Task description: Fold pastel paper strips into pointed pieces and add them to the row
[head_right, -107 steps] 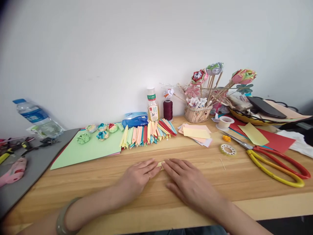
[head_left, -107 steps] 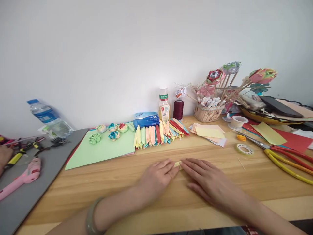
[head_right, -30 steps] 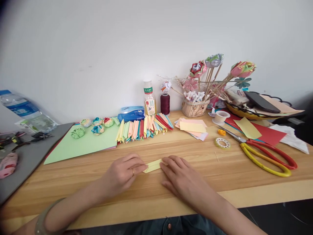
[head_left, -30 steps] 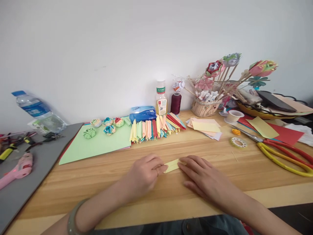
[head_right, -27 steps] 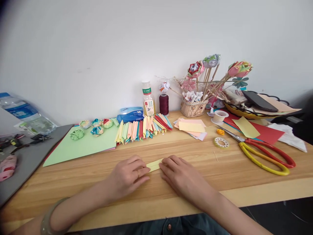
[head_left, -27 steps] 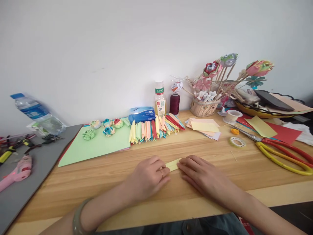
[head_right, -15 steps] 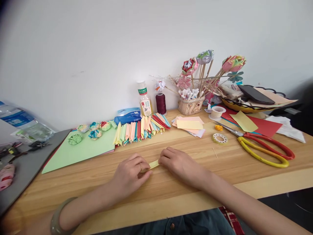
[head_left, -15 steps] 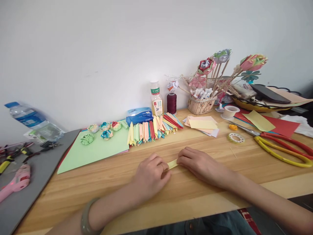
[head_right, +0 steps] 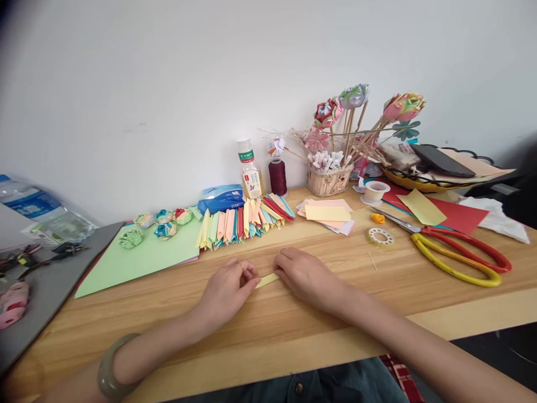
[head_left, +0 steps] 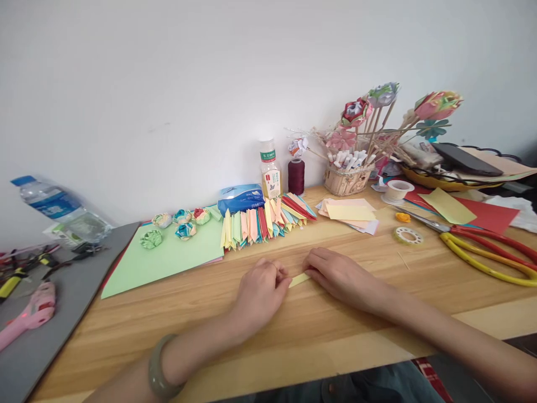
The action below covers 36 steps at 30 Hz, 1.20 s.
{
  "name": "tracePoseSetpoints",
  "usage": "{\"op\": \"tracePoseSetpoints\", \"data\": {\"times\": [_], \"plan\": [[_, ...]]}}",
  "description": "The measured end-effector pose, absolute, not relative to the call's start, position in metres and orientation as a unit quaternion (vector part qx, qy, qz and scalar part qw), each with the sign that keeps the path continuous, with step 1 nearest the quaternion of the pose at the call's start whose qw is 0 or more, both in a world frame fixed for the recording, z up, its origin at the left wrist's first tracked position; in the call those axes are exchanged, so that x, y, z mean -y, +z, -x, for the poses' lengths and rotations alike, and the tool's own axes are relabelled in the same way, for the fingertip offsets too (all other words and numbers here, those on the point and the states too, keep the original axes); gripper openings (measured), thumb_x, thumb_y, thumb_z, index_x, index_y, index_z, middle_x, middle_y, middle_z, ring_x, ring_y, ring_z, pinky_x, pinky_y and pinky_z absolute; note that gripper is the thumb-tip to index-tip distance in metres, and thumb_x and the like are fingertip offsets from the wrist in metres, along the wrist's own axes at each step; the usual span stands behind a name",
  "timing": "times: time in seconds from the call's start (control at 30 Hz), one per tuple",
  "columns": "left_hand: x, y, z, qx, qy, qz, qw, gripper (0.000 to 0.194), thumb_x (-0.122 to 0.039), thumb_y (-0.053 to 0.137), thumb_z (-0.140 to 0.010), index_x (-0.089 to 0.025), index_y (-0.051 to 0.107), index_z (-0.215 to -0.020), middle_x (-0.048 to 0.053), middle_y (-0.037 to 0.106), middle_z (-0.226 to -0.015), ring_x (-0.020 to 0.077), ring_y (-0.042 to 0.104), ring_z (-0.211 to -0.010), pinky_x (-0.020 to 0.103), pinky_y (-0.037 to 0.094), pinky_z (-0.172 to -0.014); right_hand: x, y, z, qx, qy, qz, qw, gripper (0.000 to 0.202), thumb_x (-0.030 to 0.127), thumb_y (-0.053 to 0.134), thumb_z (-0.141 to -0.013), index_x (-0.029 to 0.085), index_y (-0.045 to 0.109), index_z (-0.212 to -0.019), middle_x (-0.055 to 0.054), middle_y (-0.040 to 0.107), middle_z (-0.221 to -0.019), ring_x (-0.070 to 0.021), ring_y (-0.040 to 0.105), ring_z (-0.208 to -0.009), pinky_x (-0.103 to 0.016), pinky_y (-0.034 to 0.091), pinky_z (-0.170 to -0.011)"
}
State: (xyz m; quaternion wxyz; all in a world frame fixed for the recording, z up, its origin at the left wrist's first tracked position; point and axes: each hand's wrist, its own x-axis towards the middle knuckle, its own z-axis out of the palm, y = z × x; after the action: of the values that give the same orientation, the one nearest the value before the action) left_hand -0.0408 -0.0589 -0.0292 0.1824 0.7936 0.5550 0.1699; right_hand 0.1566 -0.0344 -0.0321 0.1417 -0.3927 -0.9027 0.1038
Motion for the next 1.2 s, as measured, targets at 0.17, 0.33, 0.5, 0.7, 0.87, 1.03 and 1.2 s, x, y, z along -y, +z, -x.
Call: {"op": "tracePoseSetpoints", "data": {"times": [0.17, 0.33, 0.5, 0.7, 0.87, 1.03, 1.2], "plan": [[0.055, -0.029, 0.042, -0.548, 0.148, -0.804, 0.179, 0.010, -0.016, 0.054, -0.086, -0.018, 0.059, -0.077, 0.001, 0.062, -0.076, 0.0201, 0.057, -0.080, 0.030, 0.041, -0.070, 0.033, -0.032, -0.154, 0.897, 0.103, 0.409, 0.134, 0.015, 0.015, 0.044, -0.090, 0.016, 0.054, -0.079, -0.007, 0.059, -0.080, -0.0191, 0.053, -0.072, -0.029, 0.040, -0.065], [0.052, -0.033, 0.048, -0.537, 0.144, -0.812, 0.178, 0.006, -0.015, 0.053, -0.086, -0.018, 0.058, -0.087, 0.002, 0.059, -0.094, 0.0178, 0.058, -0.081, 0.028, 0.042, -0.069, 0.030, -0.034, -0.154, 0.887, 0.124, 0.424, 0.134, 0.011, 0.015, 0.048, -0.087, 0.017, 0.052, -0.077, -0.006, 0.058, -0.078, -0.0188, 0.053, -0.071, -0.029, 0.038, -0.064], [0.051, -0.035, 0.051, -0.497, 0.144, -0.836, 0.181, 0.017, -0.014, 0.049, -0.089, -0.021, 0.058, -0.101, 0.001, 0.058, -0.101, 0.0188, 0.057, -0.093, 0.029, 0.043, -0.078, 0.028, -0.039, -0.159, 0.876, 0.154, 0.431, 0.153, 0.010, 0.017, 0.048, -0.087, 0.018, 0.051, -0.078, -0.006, 0.058, -0.080, -0.0192, 0.052, -0.072, -0.030, 0.037, -0.066], [0.050, -0.034, 0.051, -0.500, 0.152, -0.826, 0.213, 0.028, -0.015, 0.049, -0.089, -0.024, 0.057, -0.114, 0.002, 0.058, -0.101, 0.0208, 0.058, -0.095, 0.032, 0.044, -0.081, 0.021, -0.043, -0.166, 0.864, 0.221, 0.411, 0.188, 0.009, 0.015, 0.045, -0.086, 0.018, 0.052, -0.082, -0.005, 0.056, -0.083, -0.0159, 0.053, -0.073, -0.027, 0.042, -0.067], [0.049, -0.036, 0.051, -0.514, 0.170, -0.809, 0.226, 0.020, -0.012, 0.052, -0.086, -0.020, 0.060, -0.102, 0.002, 0.061, -0.100, 0.0193, 0.058, -0.094, 0.030, 0.044, -0.081, 0.015, -0.040, -0.173, 0.865, 0.249, 0.388, 0.198, 0.013, 0.017, 0.043, -0.085, 0.018, 0.055, -0.079, -0.005, 0.055, -0.085, -0.0162, 0.053, -0.075, -0.029, 0.044, -0.069], [0.049, -0.036, 0.053, -0.512, 0.183, -0.805, 0.237, 0.012, -0.012, 0.054, -0.084, -0.020, 0.063, -0.086, 0.001, 0.062, -0.094, 0.0173, 0.060, -0.089, 0.026, 0.045, -0.074, 0.012, -0.031, -0.180, 0.866, 0.261, 0.380, 0.194, 0.020, 0.025, 0.040, -0.089, 0.018, 0.058, -0.084, -0.006, 0.058, -0.087, -0.0175, 0.057, -0.079, -0.030, 0.046, -0.072], [0.050, -0.038, 0.053, -0.506, 0.196, -0.807, 0.234, 0.011, -0.012, 0.054, -0.083, -0.019, 0.062, -0.085, 0.001, 0.061, -0.092, 0.0165, 0.060, -0.086, 0.024, 0.045, -0.072, 0.020, -0.029, -0.166, 0.865, 0.222, 0.406, 0.193, 0.020, 0.030, 0.040, -0.092, 0.018, 0.057, -0.090, -0.007, 0.059, -0.089, -0.0194, 0.056, -0.084, -0.032, 0.045, -0.076]]}}
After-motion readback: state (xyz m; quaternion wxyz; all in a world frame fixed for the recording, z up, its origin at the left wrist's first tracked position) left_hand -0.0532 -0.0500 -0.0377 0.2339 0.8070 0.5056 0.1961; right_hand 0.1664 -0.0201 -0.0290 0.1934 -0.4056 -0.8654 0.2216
